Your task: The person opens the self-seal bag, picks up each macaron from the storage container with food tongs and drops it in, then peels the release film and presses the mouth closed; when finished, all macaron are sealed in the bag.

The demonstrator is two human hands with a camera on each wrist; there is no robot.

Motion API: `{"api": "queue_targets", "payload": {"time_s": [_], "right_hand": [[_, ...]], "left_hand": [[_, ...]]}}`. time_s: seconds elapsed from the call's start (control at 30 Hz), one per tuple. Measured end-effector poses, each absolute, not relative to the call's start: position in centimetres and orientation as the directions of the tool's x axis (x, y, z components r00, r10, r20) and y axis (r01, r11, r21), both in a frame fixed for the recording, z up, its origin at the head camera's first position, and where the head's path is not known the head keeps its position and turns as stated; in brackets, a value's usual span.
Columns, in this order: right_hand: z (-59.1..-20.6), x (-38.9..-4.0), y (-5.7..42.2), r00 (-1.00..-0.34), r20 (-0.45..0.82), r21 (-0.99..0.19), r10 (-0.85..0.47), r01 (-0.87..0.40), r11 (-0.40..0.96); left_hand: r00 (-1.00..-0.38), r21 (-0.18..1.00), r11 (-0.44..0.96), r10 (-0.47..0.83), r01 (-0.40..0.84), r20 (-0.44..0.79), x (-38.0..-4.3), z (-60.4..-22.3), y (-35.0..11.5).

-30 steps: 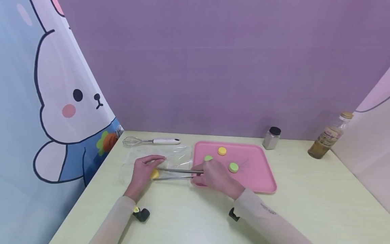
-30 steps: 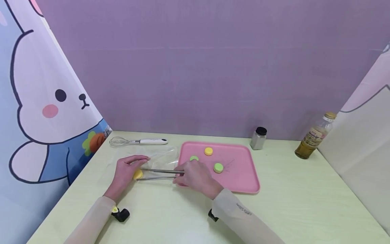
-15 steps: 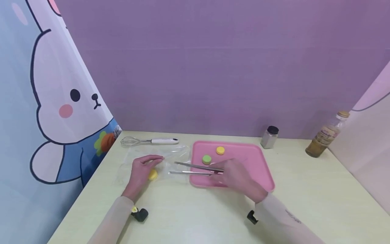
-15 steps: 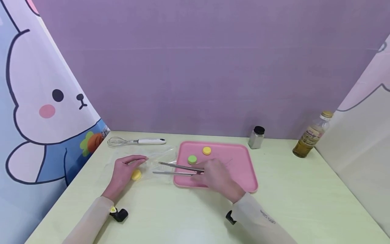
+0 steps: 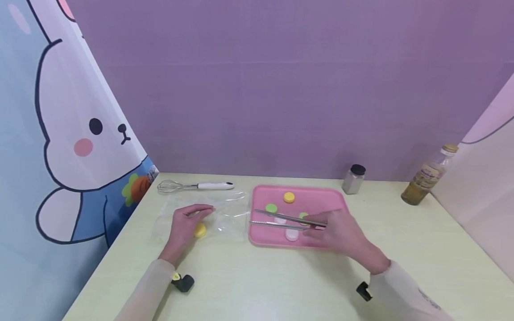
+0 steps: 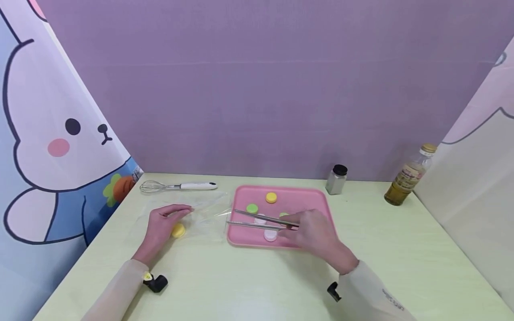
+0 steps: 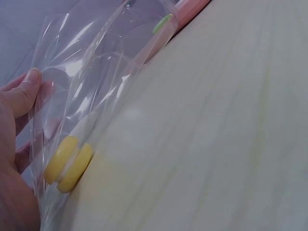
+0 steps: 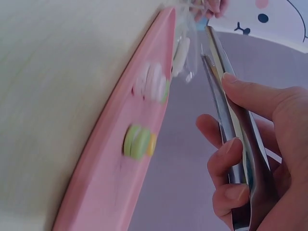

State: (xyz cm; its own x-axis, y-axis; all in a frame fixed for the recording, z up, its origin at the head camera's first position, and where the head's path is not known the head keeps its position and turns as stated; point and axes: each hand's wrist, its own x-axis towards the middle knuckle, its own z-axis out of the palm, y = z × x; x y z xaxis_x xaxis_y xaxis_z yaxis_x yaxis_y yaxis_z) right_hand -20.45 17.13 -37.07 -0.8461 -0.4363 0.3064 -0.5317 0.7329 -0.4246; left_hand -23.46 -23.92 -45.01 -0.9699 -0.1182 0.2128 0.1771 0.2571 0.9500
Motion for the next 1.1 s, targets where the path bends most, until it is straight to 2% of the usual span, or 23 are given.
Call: {"api": "queue_targets", "payload": {"time_s": [0.13,0.37,0.63,0.77,1.1], "right_hand": [[-36.7,-19.9,19.0,-0.856,0.314,-0.392,-0.411,-0.511,0.765],[-37.1,-18.9,21.8,-0.832,0.371,-0.351,-0.411,-0.536,0.768],[-38.1,-17.4,23.9,-0.798,0.448,-0.329,-0.404,-0.567,0.755],[-38.5,-16.9,24.4,-0.775,0.484,-0.304,-0.406,-0.584,0.753],[-39.1,-16.2,25.0,-0.797,0.46,-0.296,-0.392,-0.554,0.778]], "left_hand": [[-0.967,0.948,0.257,-0.119,0.19,0.226,-23.5,-44.9,-23.9],[-0.972,0.951,0.262,-0.121,0.165,0.202,-23.2,-44.5,-23.9],[-0.973,0.942,0.295,-0.114,0.158,0.199,-21.8,-42.1,-22.9],[-0.972,0.945,0.284,-0.117,0.163,0.203,-22.4,-43.1,-23.3],[-0.956,0.941,0.249,-0.124,0.231,0.267,-23.5,-45.2,-23.9]]}}
